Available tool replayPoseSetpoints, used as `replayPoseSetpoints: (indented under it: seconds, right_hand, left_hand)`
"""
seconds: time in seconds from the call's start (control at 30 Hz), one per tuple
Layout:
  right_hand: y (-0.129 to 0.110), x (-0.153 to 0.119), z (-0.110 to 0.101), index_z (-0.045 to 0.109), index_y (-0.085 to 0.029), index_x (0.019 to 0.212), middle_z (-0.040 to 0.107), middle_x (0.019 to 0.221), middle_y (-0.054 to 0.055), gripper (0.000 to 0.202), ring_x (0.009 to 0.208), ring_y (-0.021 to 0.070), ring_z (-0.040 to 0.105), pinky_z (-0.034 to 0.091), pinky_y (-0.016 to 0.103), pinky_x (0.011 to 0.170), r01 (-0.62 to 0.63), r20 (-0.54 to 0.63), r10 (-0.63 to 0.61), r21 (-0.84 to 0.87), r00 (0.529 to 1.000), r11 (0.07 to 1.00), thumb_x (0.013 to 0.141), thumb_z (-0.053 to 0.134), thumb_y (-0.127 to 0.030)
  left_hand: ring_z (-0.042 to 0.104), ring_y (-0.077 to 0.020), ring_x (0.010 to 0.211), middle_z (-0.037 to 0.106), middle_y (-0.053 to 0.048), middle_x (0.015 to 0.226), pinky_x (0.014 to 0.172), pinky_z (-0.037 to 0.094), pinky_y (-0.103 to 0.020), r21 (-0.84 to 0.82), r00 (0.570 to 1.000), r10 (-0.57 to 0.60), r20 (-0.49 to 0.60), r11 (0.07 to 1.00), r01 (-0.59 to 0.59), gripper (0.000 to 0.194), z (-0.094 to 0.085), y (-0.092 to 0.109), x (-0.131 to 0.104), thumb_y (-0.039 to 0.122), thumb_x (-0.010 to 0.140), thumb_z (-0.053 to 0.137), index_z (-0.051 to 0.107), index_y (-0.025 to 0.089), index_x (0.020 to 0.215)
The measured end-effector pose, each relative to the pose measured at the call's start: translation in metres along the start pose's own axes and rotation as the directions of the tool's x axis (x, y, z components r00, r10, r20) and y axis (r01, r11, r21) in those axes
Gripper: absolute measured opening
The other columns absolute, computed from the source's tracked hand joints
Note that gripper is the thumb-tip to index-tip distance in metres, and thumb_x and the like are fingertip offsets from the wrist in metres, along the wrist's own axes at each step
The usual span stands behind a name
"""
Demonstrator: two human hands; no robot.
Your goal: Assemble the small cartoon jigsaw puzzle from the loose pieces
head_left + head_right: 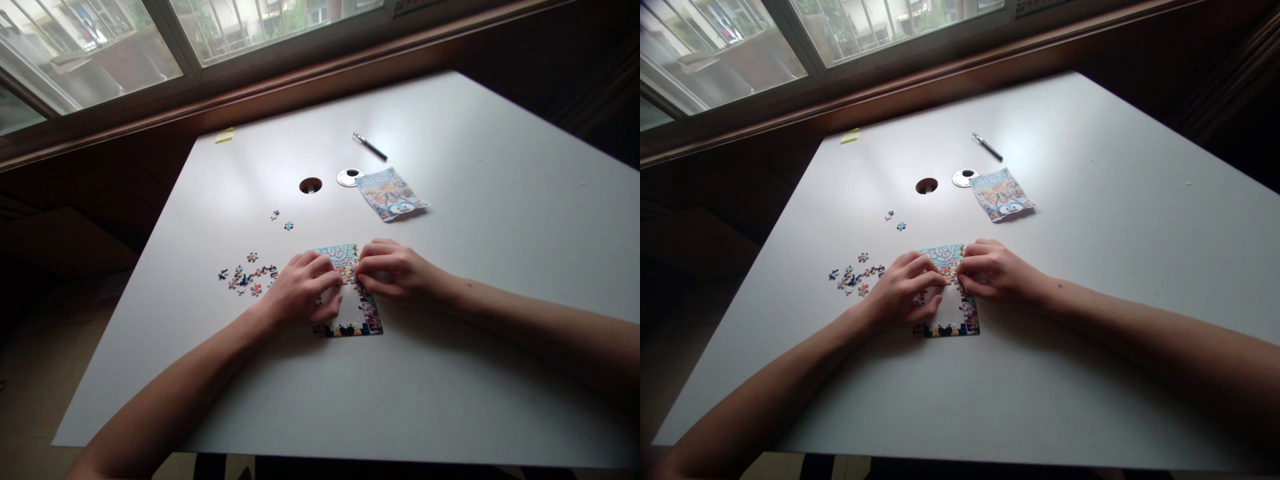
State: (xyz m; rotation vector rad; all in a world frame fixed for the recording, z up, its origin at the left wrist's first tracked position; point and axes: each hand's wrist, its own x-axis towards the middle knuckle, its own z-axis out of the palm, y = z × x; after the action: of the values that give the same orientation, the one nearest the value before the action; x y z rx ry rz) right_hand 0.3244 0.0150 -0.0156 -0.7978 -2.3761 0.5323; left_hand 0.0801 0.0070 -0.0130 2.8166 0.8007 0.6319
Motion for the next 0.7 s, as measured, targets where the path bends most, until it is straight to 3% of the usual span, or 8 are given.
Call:
replayPoseSetpoints:
  seconds: [0.7]
  right_hand:
    - [0.0027,-0.0007,0.0007,0.067,-0.019,0.085,0.060,0.079,0.005,0.011,0.075,0.0169,0.050,0.040,0.032,0.074,0.015,0.028,-0.015,-0.020,1.000,1.000,0.090,0.058,-0.022]
  left_hand:
    - [0.051,-0.0219,0.095,0.061,-0.007,0.098,0.087,0.048,-0.040,0.024,1.000,0.009,0.001,1.000,-0.009,0.020,-0.0005,0.0005,-0.0002,0.030,0.089,0.055,0.065,0.021,0.103]
